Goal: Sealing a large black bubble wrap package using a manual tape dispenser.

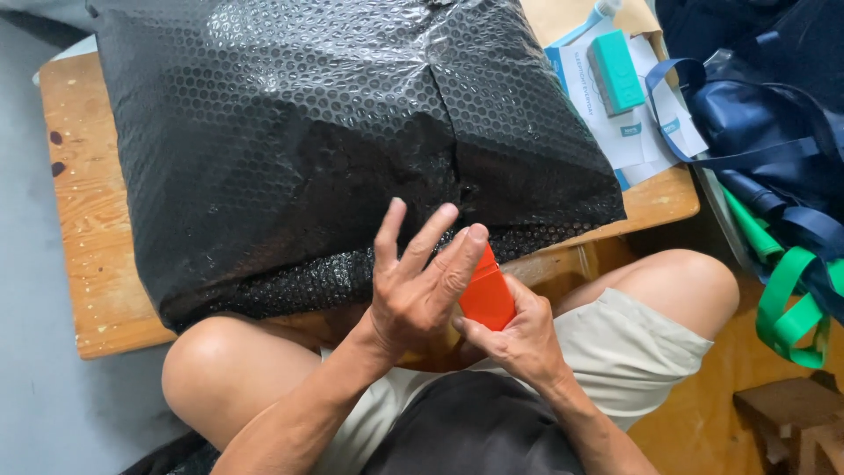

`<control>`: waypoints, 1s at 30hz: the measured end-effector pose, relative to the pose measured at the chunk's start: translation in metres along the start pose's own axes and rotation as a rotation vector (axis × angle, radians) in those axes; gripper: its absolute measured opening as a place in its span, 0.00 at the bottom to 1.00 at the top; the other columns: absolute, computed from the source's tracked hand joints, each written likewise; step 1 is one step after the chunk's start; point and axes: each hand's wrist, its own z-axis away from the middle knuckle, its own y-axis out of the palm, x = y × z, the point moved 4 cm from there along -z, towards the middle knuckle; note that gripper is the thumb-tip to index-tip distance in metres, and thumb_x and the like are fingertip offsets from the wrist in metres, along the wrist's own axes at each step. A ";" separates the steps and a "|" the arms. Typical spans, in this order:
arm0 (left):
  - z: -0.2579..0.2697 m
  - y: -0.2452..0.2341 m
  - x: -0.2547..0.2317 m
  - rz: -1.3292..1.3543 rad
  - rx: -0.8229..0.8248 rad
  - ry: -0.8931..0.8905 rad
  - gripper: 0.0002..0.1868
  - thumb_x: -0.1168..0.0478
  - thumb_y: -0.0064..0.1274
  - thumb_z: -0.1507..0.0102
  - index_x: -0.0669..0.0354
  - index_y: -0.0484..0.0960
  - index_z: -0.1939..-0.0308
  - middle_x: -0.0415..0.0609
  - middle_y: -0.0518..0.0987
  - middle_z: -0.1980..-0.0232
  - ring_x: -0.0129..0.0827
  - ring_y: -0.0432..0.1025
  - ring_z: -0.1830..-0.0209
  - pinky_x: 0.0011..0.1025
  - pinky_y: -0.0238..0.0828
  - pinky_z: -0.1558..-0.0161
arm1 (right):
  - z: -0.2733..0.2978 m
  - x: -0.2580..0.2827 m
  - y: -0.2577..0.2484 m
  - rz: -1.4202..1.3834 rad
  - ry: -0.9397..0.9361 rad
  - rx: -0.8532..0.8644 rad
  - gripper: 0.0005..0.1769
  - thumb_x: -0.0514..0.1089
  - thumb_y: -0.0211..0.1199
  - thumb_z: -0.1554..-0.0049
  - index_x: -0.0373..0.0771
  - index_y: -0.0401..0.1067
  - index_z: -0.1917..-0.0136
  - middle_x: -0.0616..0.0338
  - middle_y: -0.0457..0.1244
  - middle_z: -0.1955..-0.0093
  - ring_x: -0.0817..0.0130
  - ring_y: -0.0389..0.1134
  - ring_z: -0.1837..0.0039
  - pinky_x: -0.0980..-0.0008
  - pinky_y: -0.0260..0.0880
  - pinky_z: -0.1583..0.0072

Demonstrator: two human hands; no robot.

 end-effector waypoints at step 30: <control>-0.002 0.017 -0.053 0.152 0.379 0.122 0.14 0.72 0.57 0.40 0.79 0.78 0.52 0.66 0.81 0.54 0.46 0.79 0.58 0.37 0.80 0.51 | 0.056 -0.047 -0.025 -0.144 0.464 -0.058 0.13 0.27 0.70 0.57 0.31 0.76 0.57 0.56 0.68 0.69 0.71 0.64 0.69 0.74 0.64 0.67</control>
